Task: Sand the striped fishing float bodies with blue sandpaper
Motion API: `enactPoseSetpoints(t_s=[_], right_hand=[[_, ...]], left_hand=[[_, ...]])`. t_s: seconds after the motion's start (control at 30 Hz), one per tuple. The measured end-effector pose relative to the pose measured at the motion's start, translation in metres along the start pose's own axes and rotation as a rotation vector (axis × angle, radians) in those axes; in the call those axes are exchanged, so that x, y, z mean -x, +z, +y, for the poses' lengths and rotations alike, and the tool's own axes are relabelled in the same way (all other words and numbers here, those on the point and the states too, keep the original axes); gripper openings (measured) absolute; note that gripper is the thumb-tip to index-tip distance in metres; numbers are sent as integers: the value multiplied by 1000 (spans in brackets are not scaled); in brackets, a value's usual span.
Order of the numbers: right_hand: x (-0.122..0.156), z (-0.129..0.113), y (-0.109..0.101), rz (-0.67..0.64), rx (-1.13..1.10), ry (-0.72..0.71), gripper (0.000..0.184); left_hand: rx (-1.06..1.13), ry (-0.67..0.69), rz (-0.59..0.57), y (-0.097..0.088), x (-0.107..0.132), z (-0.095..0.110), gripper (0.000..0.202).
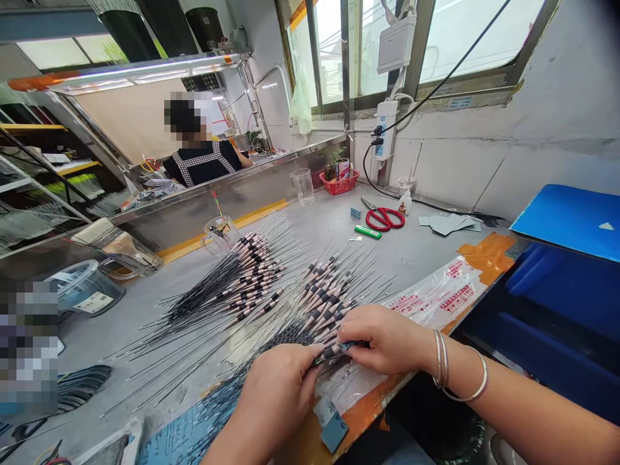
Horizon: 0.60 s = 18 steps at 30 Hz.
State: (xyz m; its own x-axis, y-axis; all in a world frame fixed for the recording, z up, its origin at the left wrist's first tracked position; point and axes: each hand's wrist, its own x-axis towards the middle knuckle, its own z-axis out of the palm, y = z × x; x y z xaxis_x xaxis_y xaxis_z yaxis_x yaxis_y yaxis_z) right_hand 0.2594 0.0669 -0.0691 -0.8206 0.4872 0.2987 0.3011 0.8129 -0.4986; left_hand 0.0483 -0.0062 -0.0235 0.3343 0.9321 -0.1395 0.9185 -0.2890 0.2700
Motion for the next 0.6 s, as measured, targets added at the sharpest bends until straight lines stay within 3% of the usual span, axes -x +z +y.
enactPoseSetpoints(t_s=[0.3, 0.6], right_hand=[[3, 4, 1, 16, 27, -9, 9], [7, 4, -1, 31, 46, 32, 9]], left_hand=[[-21, 26, -17, 4, -7, 3, 30], [-70, 64, -30, -1, -20, 23, 28]])
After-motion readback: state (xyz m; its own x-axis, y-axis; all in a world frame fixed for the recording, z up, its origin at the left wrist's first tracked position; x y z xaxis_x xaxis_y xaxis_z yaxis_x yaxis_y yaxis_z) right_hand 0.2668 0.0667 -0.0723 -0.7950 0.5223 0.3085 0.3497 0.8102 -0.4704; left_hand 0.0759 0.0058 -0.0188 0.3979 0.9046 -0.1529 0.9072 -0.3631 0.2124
